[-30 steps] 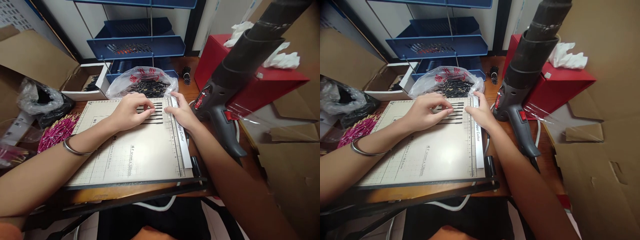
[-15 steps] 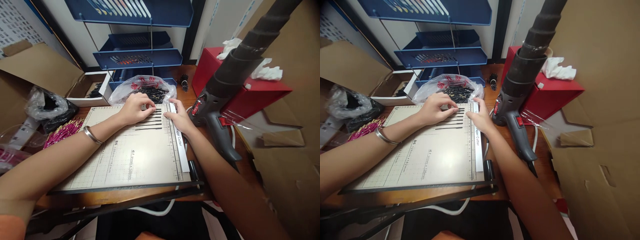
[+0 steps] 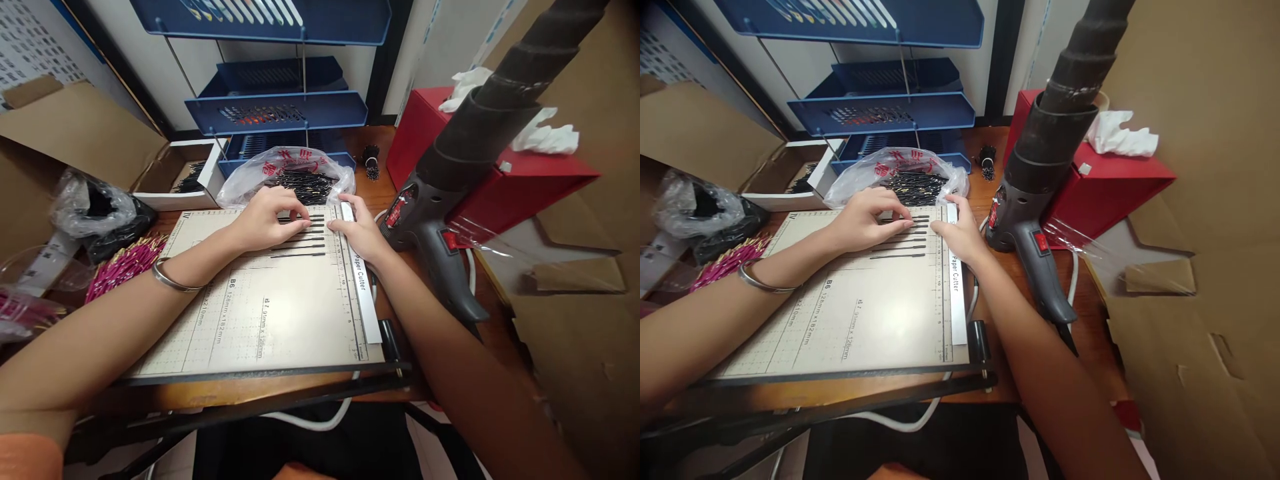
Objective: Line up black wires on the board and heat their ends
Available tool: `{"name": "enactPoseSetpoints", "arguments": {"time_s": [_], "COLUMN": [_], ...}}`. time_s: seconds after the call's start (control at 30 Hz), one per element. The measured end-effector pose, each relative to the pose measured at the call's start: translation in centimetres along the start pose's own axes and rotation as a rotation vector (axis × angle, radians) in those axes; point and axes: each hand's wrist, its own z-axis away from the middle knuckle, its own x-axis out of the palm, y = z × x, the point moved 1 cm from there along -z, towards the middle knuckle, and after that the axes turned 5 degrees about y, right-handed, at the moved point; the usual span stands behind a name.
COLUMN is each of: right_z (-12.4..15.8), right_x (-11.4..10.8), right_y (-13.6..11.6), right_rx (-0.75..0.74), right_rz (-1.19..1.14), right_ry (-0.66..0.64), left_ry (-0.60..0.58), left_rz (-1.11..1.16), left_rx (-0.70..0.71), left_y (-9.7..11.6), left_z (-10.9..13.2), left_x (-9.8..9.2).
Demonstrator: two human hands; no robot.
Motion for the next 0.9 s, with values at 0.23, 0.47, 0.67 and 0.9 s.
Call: {"name": "enactPoseSetpoints", "arguments": {"time_s": [0.23,0.47,0.67,0.9], "right_z": [0.13,0.26,0.26,0.08], "right_x": [-0.07,-0.48,-0.51,-0.54], "right_y": [-0.19,-0.46,-0.26,-0.08], "right_rx": [0.001,0.007,0.009,0.02], "right_rz": [-0.007,0.03,0.0,0.004], "right_ry": [-0.029,-0.107,-0.107,-0.137], "left_ry": [-0.073,-0.094,-0.094,-0.102], "left_rz": [-0.004,0.002,-0.004,-0.018], "left_rx": [0.028,0.027,0.019,0.007], "left_y": [0.33,0.44,0.4,0.52], "left_z": [0.11,0.04,0.13,0.04], "left_x": [-0.56,-0.23,0.14,0.16]}}
